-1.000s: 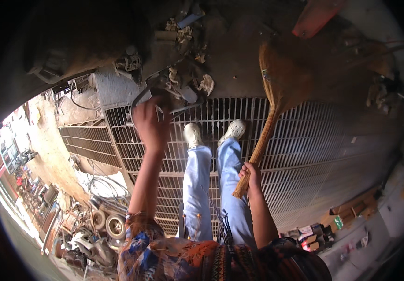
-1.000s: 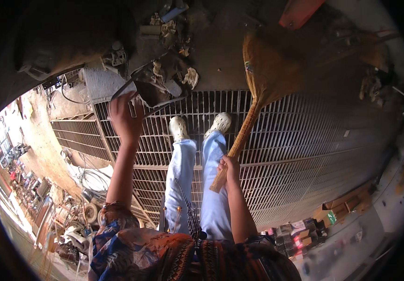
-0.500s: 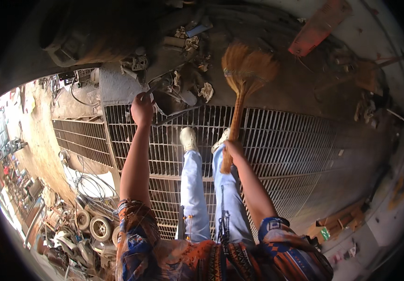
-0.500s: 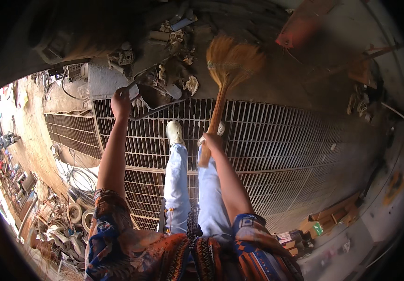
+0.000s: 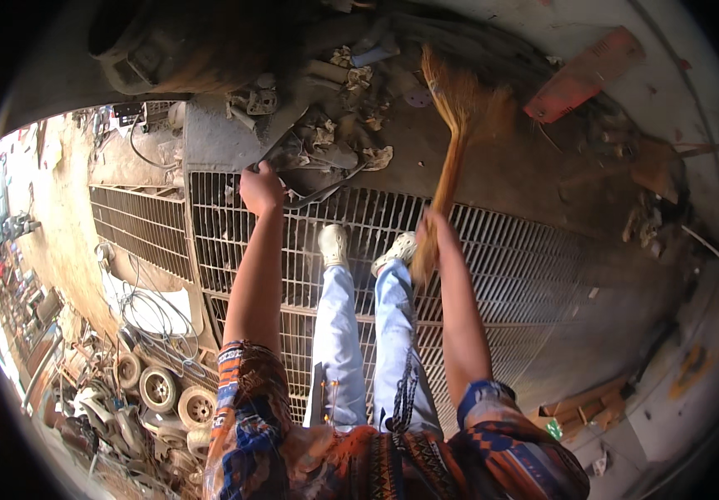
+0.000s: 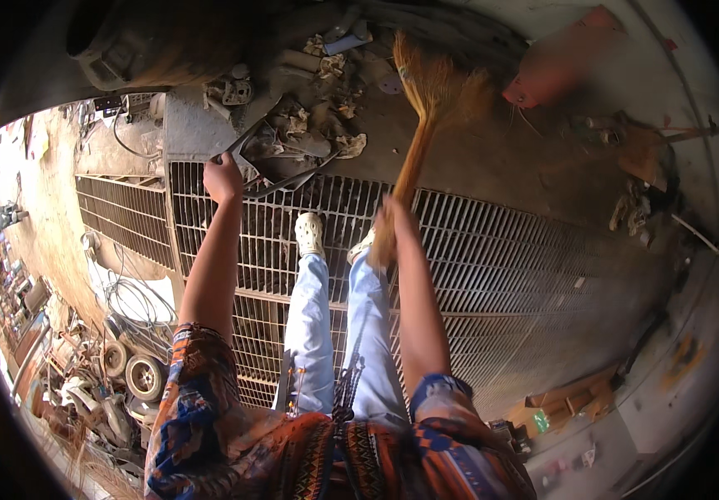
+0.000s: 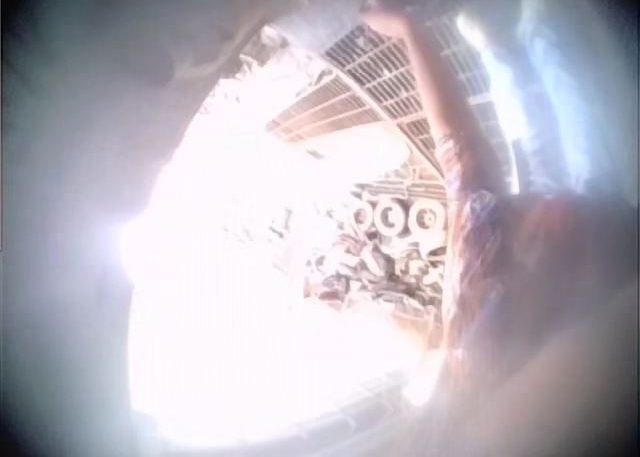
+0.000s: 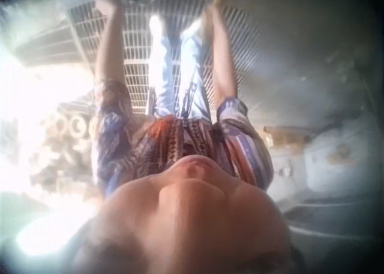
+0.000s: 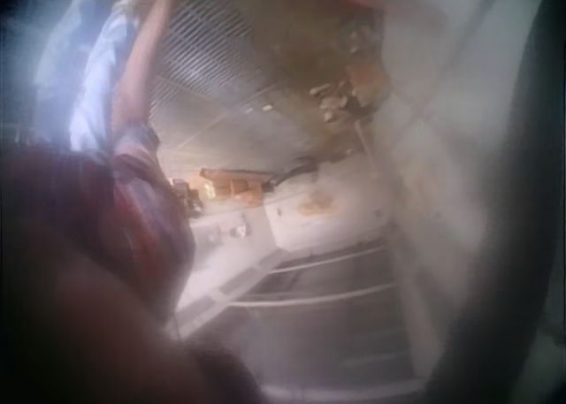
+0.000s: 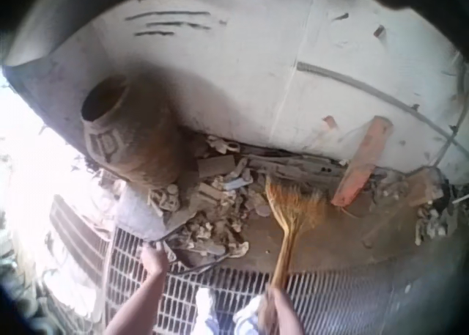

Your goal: The person sweeps debris on a metal grate and concrete floor using a straw broom and a dustpan. They gather small pieces of trash and paper, sweep them into the dustpan, and walk toward the workshop entrance while holding the tools.

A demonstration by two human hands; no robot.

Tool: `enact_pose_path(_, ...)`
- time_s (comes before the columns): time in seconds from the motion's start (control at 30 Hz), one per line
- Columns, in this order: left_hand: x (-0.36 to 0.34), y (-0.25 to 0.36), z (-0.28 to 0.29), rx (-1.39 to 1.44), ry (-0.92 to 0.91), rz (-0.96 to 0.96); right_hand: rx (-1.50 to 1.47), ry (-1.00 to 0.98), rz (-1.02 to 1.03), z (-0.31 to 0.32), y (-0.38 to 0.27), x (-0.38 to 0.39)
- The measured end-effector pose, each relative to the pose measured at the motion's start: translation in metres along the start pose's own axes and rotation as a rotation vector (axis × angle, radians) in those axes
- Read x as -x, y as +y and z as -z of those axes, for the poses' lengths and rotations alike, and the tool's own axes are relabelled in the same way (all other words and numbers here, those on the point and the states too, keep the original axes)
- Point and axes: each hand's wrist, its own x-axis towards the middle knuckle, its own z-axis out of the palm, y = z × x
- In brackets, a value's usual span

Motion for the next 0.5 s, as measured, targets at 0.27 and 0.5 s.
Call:
enact_pose_path(0.27, 0.013, 0.017, -0.01, 0.022, -0.006, -0.014, 0.506, 0.167, 0.057, -0.017, 0.026, -0.09)
enact_pose_path(0.5, 0.015, 0.015, -0.001, 0.031, -0.004, 0.048, 0.772, 0.076, -0.159, 0.066, 0.034, 0.074)
